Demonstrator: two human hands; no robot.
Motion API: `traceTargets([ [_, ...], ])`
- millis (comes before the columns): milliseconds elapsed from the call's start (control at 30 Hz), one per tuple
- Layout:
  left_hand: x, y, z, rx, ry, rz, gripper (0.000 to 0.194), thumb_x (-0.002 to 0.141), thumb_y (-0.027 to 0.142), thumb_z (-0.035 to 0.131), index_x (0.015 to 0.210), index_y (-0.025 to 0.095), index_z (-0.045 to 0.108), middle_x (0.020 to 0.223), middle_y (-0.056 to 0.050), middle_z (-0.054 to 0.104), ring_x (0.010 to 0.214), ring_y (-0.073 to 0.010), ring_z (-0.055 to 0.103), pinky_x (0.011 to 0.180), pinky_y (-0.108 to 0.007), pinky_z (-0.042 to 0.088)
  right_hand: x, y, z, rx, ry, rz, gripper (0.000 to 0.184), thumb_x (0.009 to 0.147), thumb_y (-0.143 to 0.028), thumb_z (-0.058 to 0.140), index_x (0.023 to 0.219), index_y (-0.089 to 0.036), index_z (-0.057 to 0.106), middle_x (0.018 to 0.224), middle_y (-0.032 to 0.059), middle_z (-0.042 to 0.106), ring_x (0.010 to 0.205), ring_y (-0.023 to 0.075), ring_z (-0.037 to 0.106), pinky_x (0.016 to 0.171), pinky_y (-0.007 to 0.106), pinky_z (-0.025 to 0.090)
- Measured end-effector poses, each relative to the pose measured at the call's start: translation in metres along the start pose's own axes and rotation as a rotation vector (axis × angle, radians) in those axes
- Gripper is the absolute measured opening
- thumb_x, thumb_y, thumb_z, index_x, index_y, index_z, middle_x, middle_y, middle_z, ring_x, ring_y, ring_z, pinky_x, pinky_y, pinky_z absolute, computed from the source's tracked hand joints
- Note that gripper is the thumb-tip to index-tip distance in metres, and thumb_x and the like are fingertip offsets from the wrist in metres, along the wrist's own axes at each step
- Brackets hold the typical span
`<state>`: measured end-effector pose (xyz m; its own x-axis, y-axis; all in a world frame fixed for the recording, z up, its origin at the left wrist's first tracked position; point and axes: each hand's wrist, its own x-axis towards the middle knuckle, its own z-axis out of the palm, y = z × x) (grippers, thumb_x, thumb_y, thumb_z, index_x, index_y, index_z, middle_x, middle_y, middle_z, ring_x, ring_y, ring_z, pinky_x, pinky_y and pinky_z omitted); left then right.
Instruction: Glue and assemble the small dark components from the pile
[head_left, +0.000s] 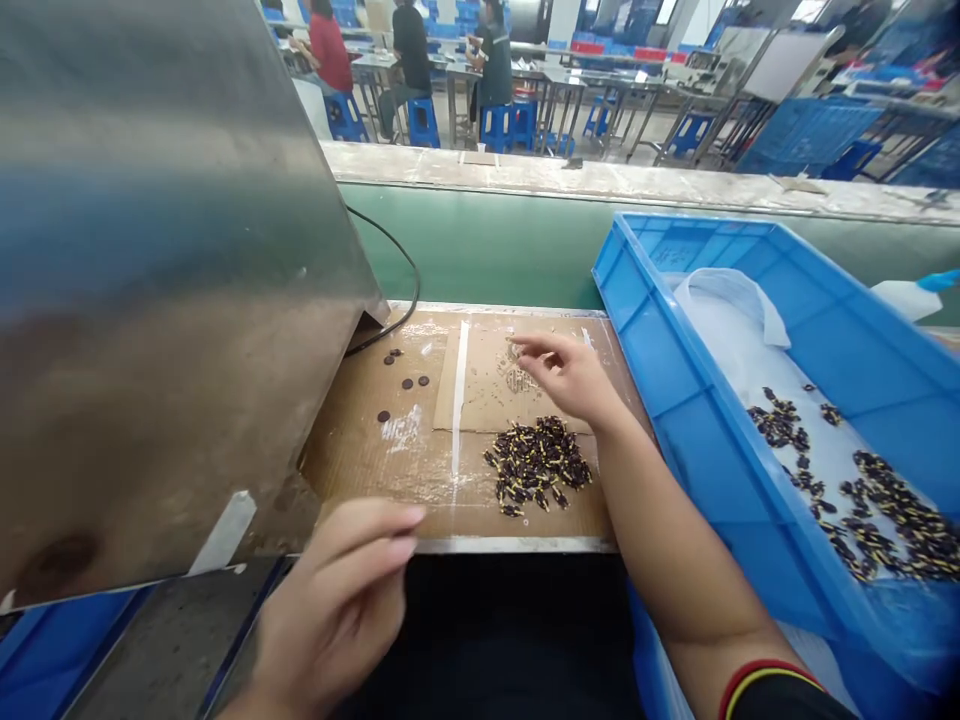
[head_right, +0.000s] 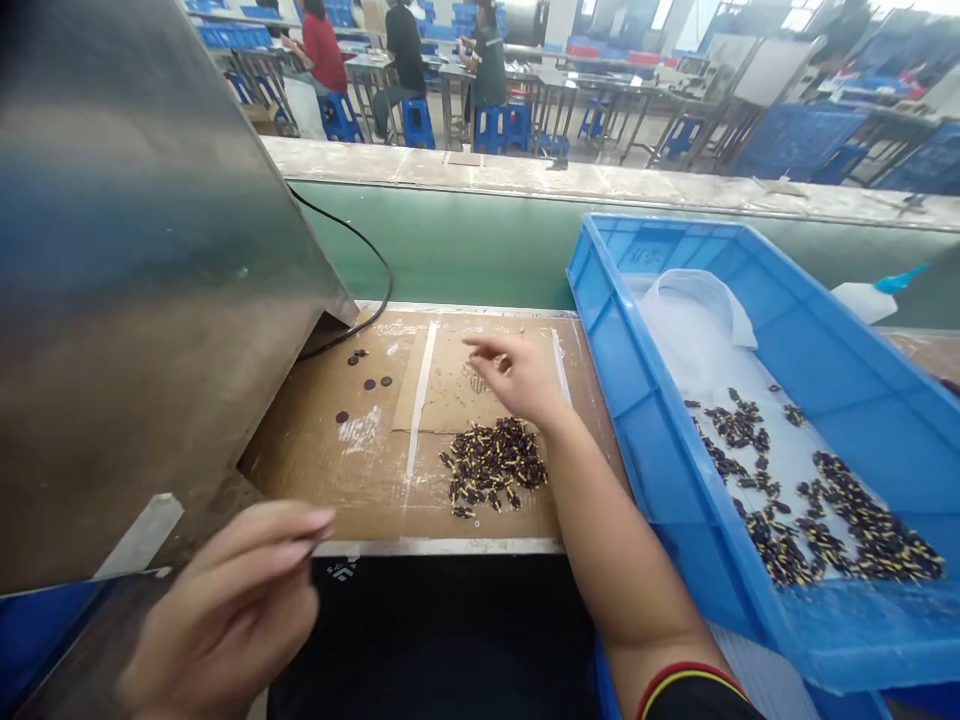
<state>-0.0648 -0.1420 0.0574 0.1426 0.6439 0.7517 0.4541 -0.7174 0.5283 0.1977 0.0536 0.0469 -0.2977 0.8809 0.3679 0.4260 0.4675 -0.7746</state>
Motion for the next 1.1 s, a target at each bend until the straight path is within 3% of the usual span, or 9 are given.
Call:
traceTargets([
  [67,0.022,-0.024,0.033,-0.11,0.095,0.033,0.04,0.08,-0.011,0.062,0.109,0.016,0.066,0.101,-0.007,0.073,0.094,-0.0174,0.071,0.08,-0.03,0.061,0.019,0.024,-0.006,0.105,0.155,0.078,0.021,0.088,-0.027,0.07,0.107,-0.022,0.076,0.101,0.0055,0.079,0.087,0.0185,0.072,0.081,0.036,0.058],
  [133,0.048,-0.044,0.064,-0.145,0.114,0.023,0.034,0.084,-0.006,0.063,0.106,0.019,0.069,0.101,-0.004,0.073,0.094,-0.0149,0.071,0.084,-0.028,0.06,0.033,0.048,-0.005,0.154,0.315,0.119,0.019,0.084,-0.029,0.074,0.1,-0.02,0.078,0.099,0.0074,0.079,0.085,0.0192,0.073,0.083,0.038,0.059],
  [233,0.077,-0.068,0.098,-0.163,0.061,-0.073,0.023,0.091,0.005,0.065,0.105,0.021,0.072,0.106,-0.002,0.074,0.098,-0.0131,0.07,0.091,-0.027,0.057,0.039,0.073,0.005,0.102,0.478,0.126,0.021,0.083,-0.033,0.075,0.098,-0.018,0.078,0.097,0.0084,0.08,0.082,0.0193,0.073,0.081,0.038,0.06],
  [333,0.085,-0.09,0.12,-0.23,0.017,-0.233,0.014,0.096,0.016,0.063,0.104,0.022,0.074,0.104,-0.002,0.074,0.095,-0.0124,0.07,0.089,-0.026,0.056,0.035,0.08,0.016,-0.037,0.487,0.052,0.022,0.09,-0.037,0.069,0.099,-0.02,0.079,0.099,0.0071,0.08,0.082,0.0186,0.073,0.077,0.036,0.059],
  [433,0.077,-0.108,0.136,-0.337,-0.019,-0.451,0.014,0.098,0.027,0.061,0.102,0.02,0.073,0.093,-0.003,0.074,0.085,-0.0136,0.07,0.078,-0.026,0.056,0.033,0.079,0.02,-0.165,0.449,-0.063,0.021,0.095,-0.034,0.064,0.102,-0.022,0.079,0.101,0.0061,0.08,0.087,0.0189,0.073,0.077,0.035,0.058],
  [533,0.068,-0.114,0.142,-0.418,-0.021,-0.636,0.017,0.096,0.031,0.063,0.102,0.019,0.073,0.091,-0.005,0.074,0.083,-0.0154,0.07,0.077,-0.028,0.056,0.035,0.079,0.02,-0.264,0.417,-0.122,0.019,0.096,-0.033,0.064,0.101,-0.023,0.079,0.098,0.0054,0.08,0.083,0.0191,0.072,0.077,0.036,0.056],
  [667,0.069,-0.108,0.138,-0.454,-0.016,-0.719,0.016,0.092,0.029,0.068,0.103,0.018,0.075,0.098,-0.006,0.074,0.088,-0.0155,0.07,0.082,-0.028,0.056,0.037,0.081,0.021,-0.305,0.379,-0.128,0.019,0.097,-0.032,0.063,0.102,-0.024,0.079,0.099,0.0047,0.08,0.085,0.0196,0.072,0.079,0.037,0.056],
  [1100,0.068,-0.103,0.135,-0.453,-0.004,-0.7,0.012,0.094,0.025,0.067,0.102,0.021,0.075,0.098,-0.003,0.074,0.088,-0.0119,0.069,0.083,-0.024,0.056,0.036,0.084,0.023,-0.347,0.392,-0.136,0.018,0.097,-0.032,0.064,0.104,-0.023,0.079,0.099,0.0039,0.08,0.081,0.0187,0.071,0.076,0.036,0.056],
])
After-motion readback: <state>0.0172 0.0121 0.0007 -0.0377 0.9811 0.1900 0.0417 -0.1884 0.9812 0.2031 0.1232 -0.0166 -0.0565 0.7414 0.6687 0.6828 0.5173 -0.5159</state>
